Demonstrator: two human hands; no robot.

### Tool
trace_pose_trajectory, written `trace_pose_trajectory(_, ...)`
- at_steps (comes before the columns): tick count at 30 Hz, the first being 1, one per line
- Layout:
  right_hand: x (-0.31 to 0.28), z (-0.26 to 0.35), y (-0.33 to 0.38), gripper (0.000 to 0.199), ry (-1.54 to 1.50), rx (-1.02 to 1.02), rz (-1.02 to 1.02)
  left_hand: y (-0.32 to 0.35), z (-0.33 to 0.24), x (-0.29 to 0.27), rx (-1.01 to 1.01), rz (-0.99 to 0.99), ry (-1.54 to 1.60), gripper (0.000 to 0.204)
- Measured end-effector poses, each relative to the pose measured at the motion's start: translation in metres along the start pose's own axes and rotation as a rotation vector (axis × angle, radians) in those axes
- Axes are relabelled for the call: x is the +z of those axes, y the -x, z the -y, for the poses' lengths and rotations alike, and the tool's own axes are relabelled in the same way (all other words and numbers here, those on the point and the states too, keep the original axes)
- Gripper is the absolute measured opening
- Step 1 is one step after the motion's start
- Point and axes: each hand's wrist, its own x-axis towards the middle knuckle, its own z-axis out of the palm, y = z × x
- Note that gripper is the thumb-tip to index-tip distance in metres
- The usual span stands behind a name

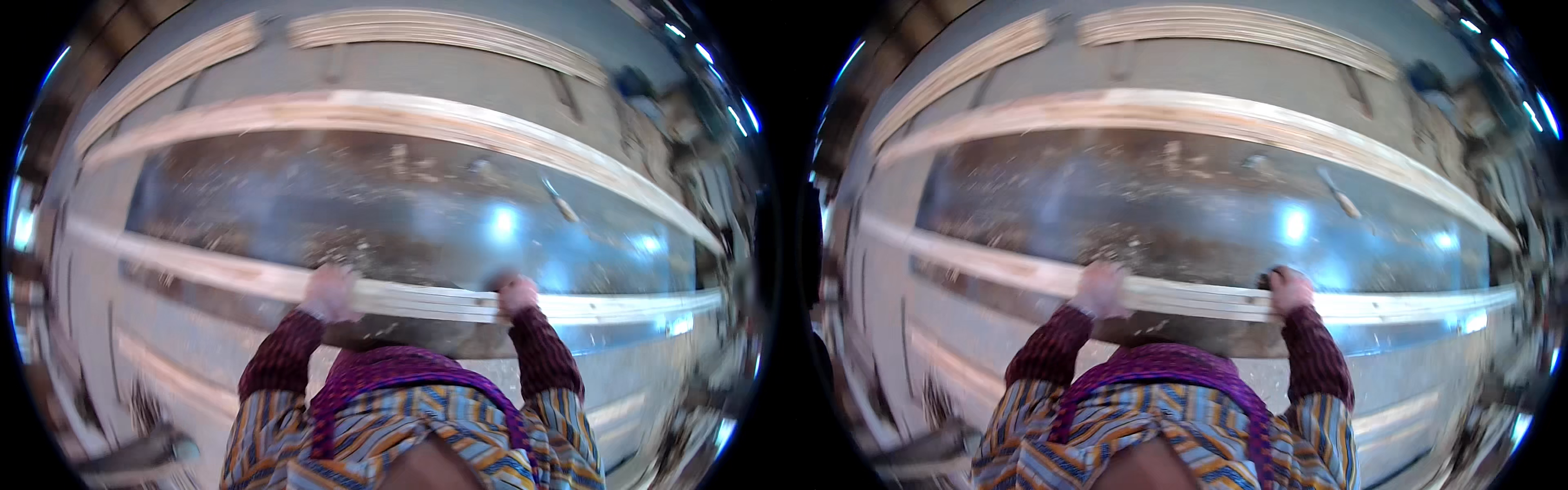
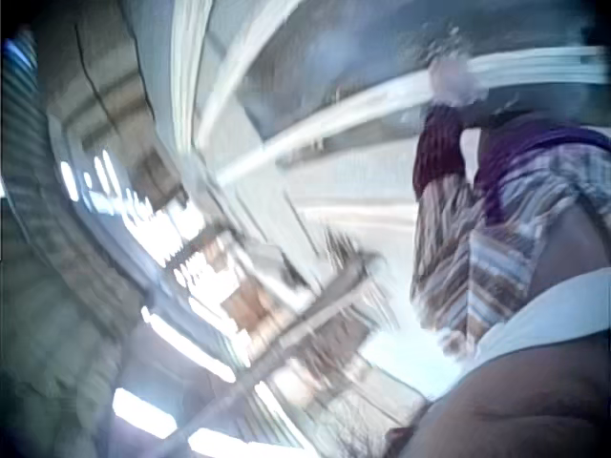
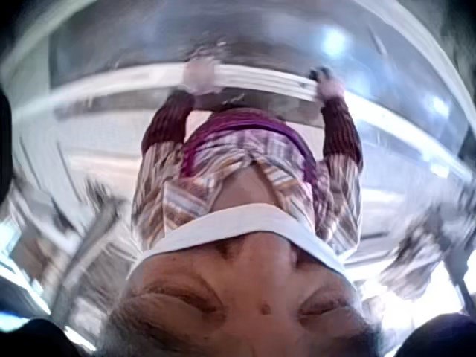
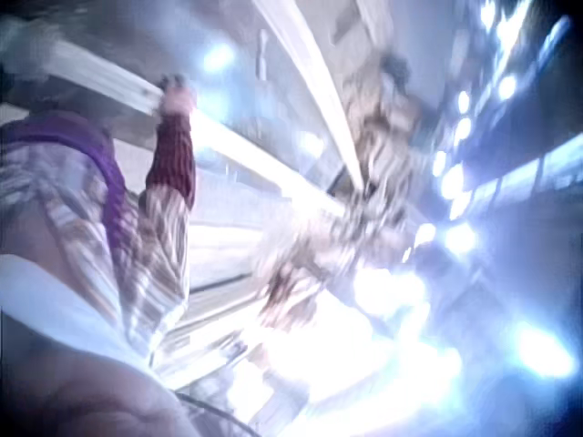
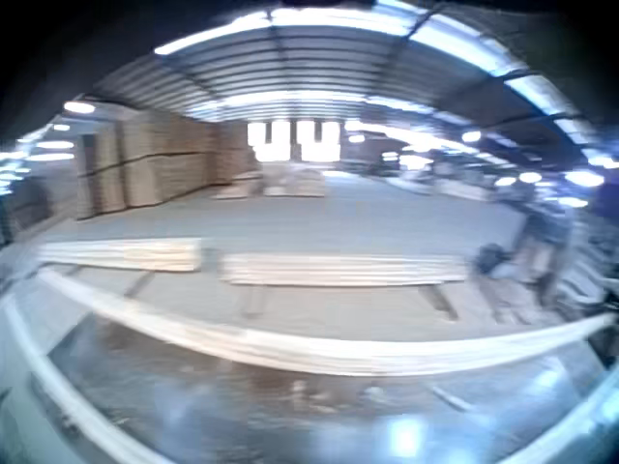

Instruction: The person picks up wooden planks by hand, slides them across a metal table, and stacks them in different piles on the warehouse floor.

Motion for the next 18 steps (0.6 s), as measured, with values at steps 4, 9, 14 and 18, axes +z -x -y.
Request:
trace_pose_trajectory(4,0.007,-0.070,-0.042,0.045,-0.050,-0.099,-0.229,-0.011,-0.010,0.000,0.004,0.031,-0.097,0.103)
trace_pose_trajectory(9,-0.046,-0.136,-0.114,0.049,0.062,0.080,-0.263,-0.015,-0.007,-0.002,0.018,0.072,-0.087,0.102)
trace_pose_trajectory(14,-0.125,-0.104,-0.156,0.049,0.112,0.211,-0.290,-0.009,0.000,0.005,0.001,0.056,-0.097,0.097)
trace_pose_trajectory(18,-0.133,-0.124,-0.210,0.037,0.146,0.288,-0.208,-0.020,-0.005,-0.002,-0.081,0.183,-0.080,0.101)
